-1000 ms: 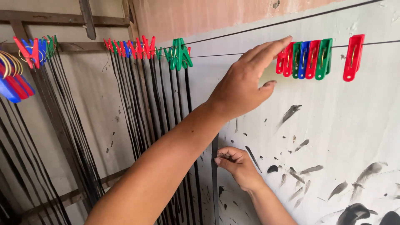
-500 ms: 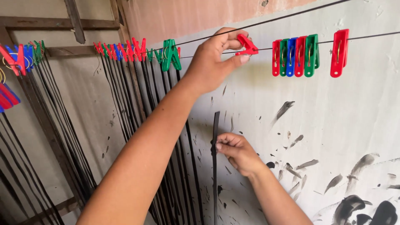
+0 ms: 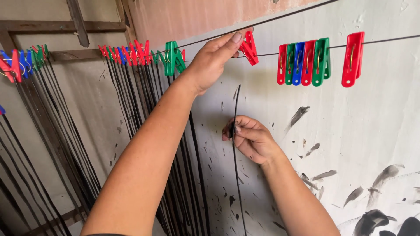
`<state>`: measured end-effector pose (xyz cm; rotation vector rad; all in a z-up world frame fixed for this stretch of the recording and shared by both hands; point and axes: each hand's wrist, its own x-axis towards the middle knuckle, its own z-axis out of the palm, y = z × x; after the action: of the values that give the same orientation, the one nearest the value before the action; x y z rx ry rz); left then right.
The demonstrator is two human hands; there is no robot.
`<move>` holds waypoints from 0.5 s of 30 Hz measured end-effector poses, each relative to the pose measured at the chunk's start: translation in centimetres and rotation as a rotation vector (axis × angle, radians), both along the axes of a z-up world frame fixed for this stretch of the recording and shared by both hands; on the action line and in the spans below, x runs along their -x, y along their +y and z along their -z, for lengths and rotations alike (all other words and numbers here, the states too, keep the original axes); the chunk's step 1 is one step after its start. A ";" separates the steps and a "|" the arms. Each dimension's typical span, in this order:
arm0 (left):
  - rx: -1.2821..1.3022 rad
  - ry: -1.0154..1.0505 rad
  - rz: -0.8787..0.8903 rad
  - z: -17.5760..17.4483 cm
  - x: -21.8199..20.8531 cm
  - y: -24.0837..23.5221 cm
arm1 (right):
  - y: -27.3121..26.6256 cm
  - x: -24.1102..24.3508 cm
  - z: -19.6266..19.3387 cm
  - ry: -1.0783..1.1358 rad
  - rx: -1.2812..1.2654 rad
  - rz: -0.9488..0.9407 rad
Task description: Applying edge finish to leather straps by pulling them through a manual applicator tool and hanging them to dry.
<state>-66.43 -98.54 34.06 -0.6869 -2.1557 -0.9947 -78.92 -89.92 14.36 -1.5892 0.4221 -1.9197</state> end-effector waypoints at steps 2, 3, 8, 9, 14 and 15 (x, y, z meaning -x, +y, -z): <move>0.016 0.009 -0.068 0.0 0.0 0.1 | 0.3 -0.1 -0.6 0.014 0.012 -0.021; 0.015 0.008 -0.070 -0.1 0.1 0.1 | 0.3 0.1 -0.7 0.013 0.011 -0.023; -0.050 0.030 -0.146 -0.4 0.3 -0.1 | 0.1 0.9 -1.1 0.050 0.063 -0.113; -0.050 0.030 -0.146 -0.4 0.2 0.0 | 0.3 0.8 -1.3 0.050 0.062 -0.113; 0.024 0.074 -0.092 -0.2 1.0 -0.8 | 0.6 0.3 -2.2 0.077 0.085 -0.097; 0.025 0.073 -0.093 -0.2 1.0 -0.7 | 0.6 0.4 -2.3 0.075 0.085 -0.097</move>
<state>-67.47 -99.27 34.21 -0.6196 -2.1198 -0.8826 -79.28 -89.31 16.69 -1.7093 0.2917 -1.8312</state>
